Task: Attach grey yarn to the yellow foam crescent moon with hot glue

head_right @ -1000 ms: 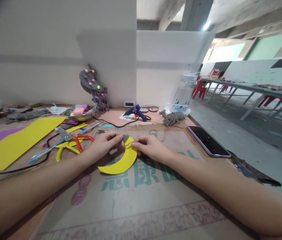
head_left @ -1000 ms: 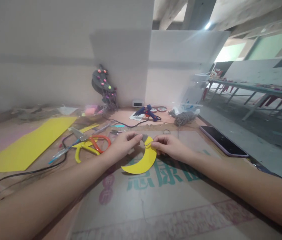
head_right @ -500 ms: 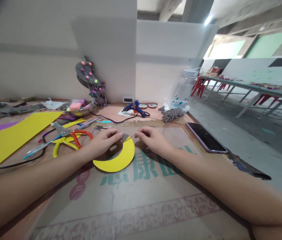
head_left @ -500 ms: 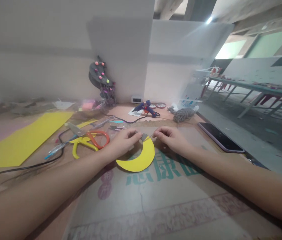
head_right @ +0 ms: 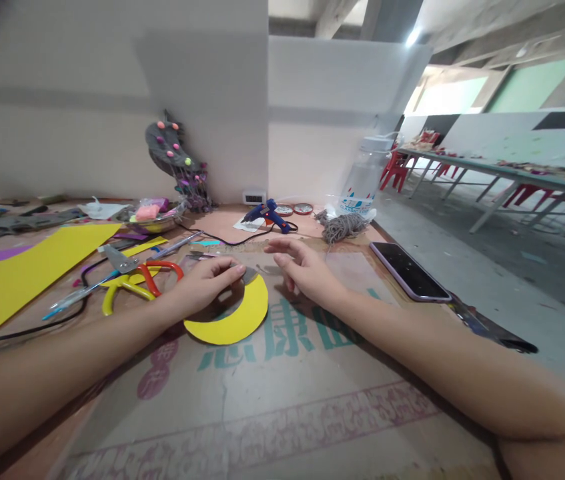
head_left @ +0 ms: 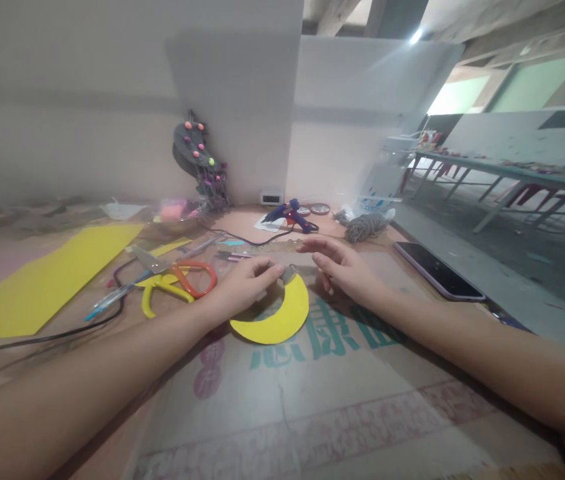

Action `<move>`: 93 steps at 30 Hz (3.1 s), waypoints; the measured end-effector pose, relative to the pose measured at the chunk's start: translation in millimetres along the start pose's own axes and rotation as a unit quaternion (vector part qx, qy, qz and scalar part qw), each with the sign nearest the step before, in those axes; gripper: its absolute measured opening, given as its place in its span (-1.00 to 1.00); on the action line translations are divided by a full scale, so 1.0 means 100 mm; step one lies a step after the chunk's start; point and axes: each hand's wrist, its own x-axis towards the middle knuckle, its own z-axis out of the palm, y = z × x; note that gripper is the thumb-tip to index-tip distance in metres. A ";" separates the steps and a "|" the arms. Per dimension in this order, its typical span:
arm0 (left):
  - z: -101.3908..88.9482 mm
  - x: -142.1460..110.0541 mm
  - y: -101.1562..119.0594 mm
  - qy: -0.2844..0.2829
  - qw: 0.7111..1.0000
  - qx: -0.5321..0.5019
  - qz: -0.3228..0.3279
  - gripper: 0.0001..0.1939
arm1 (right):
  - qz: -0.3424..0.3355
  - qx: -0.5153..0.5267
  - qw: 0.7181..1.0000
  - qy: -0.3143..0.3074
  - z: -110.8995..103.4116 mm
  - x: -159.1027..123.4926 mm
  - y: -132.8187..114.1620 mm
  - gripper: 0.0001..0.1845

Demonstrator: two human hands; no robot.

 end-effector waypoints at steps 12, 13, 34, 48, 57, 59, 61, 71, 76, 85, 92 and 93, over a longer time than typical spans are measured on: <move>-0.01 0.00 -0.01 -0.008 1.000 0.017 0.006 -0.63 | -0.018 0.049 0.993 -0.106 0.09 -0.06 0.04 -0.64; -0.01 0.00 -0.01 -0.008 1.000 0.016 0.008 -0.63 | -0.017 0.038 0.994 -0.100 0.09 -0.06 0.05 -0.65; 0.00 0.00 -0.02 -0.022 0.999 0.019 0.018 -0.62 | 0.012 -0.155 0.988 -0.005 0.05 -0.02 0.05 -0.79; -0.01 0.00 -0.03 -0.052 0.999 0.014 0.006 -0.61 | 0.012 -0.136 0.991 -0.004 0.05 -0.02 0.03 -0.75; 0.02 -0.02 0.01 -0.064 0.998 -0.028 -0.005 -0.61 | -0.020 -0.188 0.982 0.027 -0.01 0.05 0.02 -0.75; 0.03 -0.01 0.00 -0.049 0.998 -0.029 0.004 -0.61 | -0.019 -0.181 0.981 0.065 -0.11 0.11 0.03 -0.72; 0.03 0.00 -0.02 -0.033 0.999 -0.032 0.009 -0.61 | -0.015 -0.132 0.982 0.136 -0.23 0.18 0.03 -0.69; 0.02 0.04 0.00 0.052 0.998 -0.029 -0.005 -0.63 | -0.008 -0.019 0.984 0.174 -0.31 0.15 -0.15 -0.78; 0.01 0.07 -0.03 0.076 0.996 -0.049 0.003 -0.63 | 0.045 -0.056 0.997 0.042 -0.04 0.01 -0.11 -0.68; -0.01 0.04 -0.01 0.065 0.997 -0.041 0.013 -0.65 | 0.077 -0.074 0.994 -0.037 0.11 -0.11 -0.11 -0.65; 0.01 0.04 -0.03 0.042 0.997 -0.068 0.003 -0.66 | 0.043 -0.070 0.995 -0.051 0.12 -0.13 -0.09 -0.63; 0.01 0.03 -0.03 0.032 0.997 -0.076 -0.001 -0.65 | 0.035 -0.059 0.997 -0.043 0.12 -0.13 -0.08 -0.64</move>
